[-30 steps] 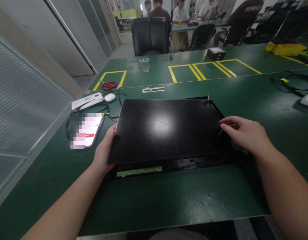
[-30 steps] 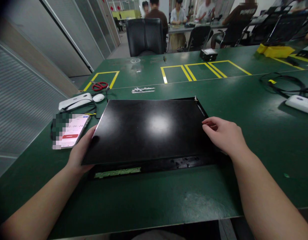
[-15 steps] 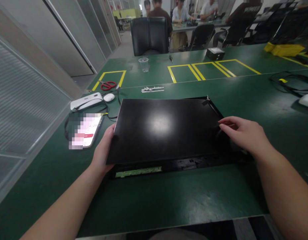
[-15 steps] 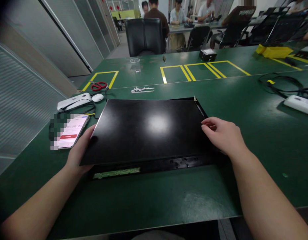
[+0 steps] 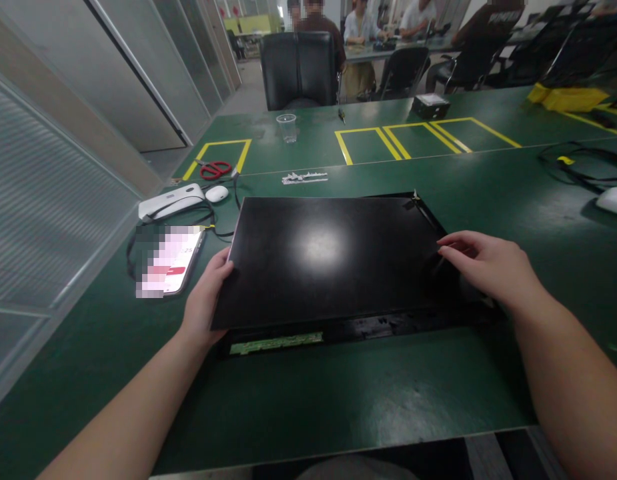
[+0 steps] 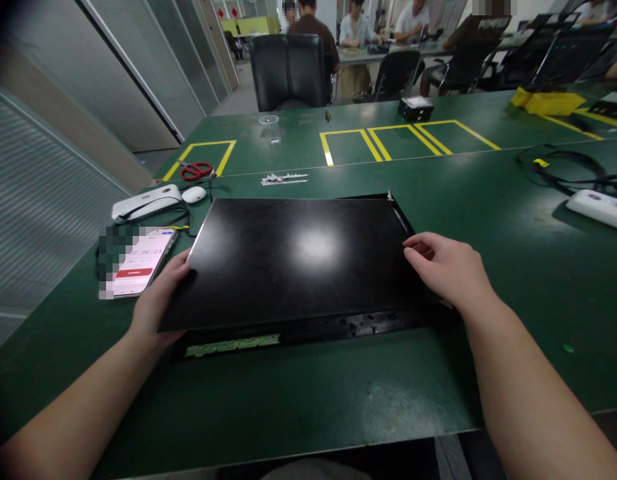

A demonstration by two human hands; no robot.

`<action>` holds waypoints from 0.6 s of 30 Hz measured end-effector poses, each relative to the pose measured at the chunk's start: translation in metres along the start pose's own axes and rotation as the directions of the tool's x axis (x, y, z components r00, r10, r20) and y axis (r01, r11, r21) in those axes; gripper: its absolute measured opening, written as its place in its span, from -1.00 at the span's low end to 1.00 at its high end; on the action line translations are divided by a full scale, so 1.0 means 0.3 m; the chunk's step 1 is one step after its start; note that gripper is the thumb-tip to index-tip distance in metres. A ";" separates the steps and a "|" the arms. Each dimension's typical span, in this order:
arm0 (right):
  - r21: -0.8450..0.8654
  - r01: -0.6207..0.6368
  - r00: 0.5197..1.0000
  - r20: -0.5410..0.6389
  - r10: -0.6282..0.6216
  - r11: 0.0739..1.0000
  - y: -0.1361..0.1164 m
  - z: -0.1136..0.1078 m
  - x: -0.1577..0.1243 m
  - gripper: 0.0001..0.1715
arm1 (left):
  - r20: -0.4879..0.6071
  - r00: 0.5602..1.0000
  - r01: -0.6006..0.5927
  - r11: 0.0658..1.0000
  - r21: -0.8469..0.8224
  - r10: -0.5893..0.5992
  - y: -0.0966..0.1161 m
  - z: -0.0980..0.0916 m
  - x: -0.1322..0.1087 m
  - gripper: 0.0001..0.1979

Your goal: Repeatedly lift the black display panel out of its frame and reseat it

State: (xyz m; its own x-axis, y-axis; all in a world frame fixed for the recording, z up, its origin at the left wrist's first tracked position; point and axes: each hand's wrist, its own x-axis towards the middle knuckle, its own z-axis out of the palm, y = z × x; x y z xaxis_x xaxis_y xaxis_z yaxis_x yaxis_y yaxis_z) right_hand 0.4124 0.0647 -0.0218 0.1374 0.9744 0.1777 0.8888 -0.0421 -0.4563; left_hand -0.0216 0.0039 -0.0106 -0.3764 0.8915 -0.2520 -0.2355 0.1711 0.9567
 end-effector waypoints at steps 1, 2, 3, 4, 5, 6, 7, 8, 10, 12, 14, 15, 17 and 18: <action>0.000 -0.002 1.000 0.003 0.002 1.000 0.000 0.000 0.000 -0.68 | -0.004 1.000 -0.004 1.000 0.005 0.004 0.002 0.001 0.000 -0.41; -0.002 -0.009 1.000 0.007 0.009 1.000 -0.001 -0.001 0.000 -0.68 | -0.008 1.000 -0.007 1.000 0.007 0.007 0.003 0.002 -0.001 -0.40; -0.007 -0.019 1.000 0.011 0.019 1.000 -0.003 -0.002 0.000 -0.68 | -0.011 1.000 -0.007 1.000 0.008 0.007 0.005 0.003 -0.001 -0.39; -0.012 -0.029 0.999 0.015 0.029 1.000 -0.005 -0.003 0.000 -0.68 | -0.012 1.000 -0.005 1.000 0.009 0.006 0.006 0.004 -0.002 -0.39; -0.017 -0.038 0.999 0.018 0.038 0.999 -0.007 -0.004 0.001 -0.69 | -0.009 1.000 -0.004 1.000 0.007 0.004 0.007 0.005 -0.003 -0.39; -0.020 -0.045 0.999 0.021 0.046 0.999 -0.008 -0.005 0.001 -0.69 | -0.006 1.000 -0.005 1.000 0.006 0.005 0.007 0.004 -0.004 -0.39; -0.022 -0.049 0.999 0.023 0.050 0.999 -0.009 -0.005 0.001 -0.69 | -0.001 1.000 -0.007 1.000 0.006 0.007 0.006 0.003 -0.003 -0.39; -0.021 -0.048 0.999 0.023 0.048 0.999 -0.009 -0.005 0.001 -0.69 | 0.004 1.000 -0.012 1.000 0.007 0.012 0.004 0.001 -0.002 -0.39; -0.016 -0.031 0.999 0.019 0.031 0.999 -0.007 -0.003 0.000 -0.67 | 0.011 0.999 -0.031 1.000 0.003 0.031 -0.003 -0.007 0.003 -0.40; -0.013 -0.011 1.000 0.008 0.011 1.000 -0.002 -0.001 0.000 -0.66 | 0.030 0.999 -0.042 0.999 -0.004 0.043 -0.011 -0.019 0.013 -0.41; -0.013 -0.005 1.000 0.002 0.005 1.000 0.002 0.001 0.001 -0.66 | 0.047 0.998 -0.038 0.999 -0.005 0.038 -0.018 -0.030 0.021 -0.41; -0.014 -0.007 1.000 0.001 0.007 1.000 0.003 0.001 0.000 -0.67 | 0.050 0.998 -0.033 0.999 -0.001 0.033 -0.020 -0.033 0.024 -0.41; -0.015 -0.010 1.000 0.001 0.010 1.000 0.003 0.001 0.000 -0.68 | 0.037 0.999 -0.030 1.000 0.006 0.029 -0.021 -0.033 0.024 -0.42; -0.016 -0.010 1.000 0.000 0.010 1.000 0.002 0.001 0.000 -0.68 | 0.028 0.999 -0.033 0.999 0.006 0.033 -0.019 -0.030 0.021 -0.42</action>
State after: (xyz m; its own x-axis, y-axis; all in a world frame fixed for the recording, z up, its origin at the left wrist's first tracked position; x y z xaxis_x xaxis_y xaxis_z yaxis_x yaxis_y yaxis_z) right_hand 0.4130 0.0647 -0.0223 0.1467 0.9739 0.1732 0.8941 -0.0556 -0.4445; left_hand -0.0307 0.0047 -0.0191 -0.3588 0.9080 -0.2162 -0.2176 0.1439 0.9654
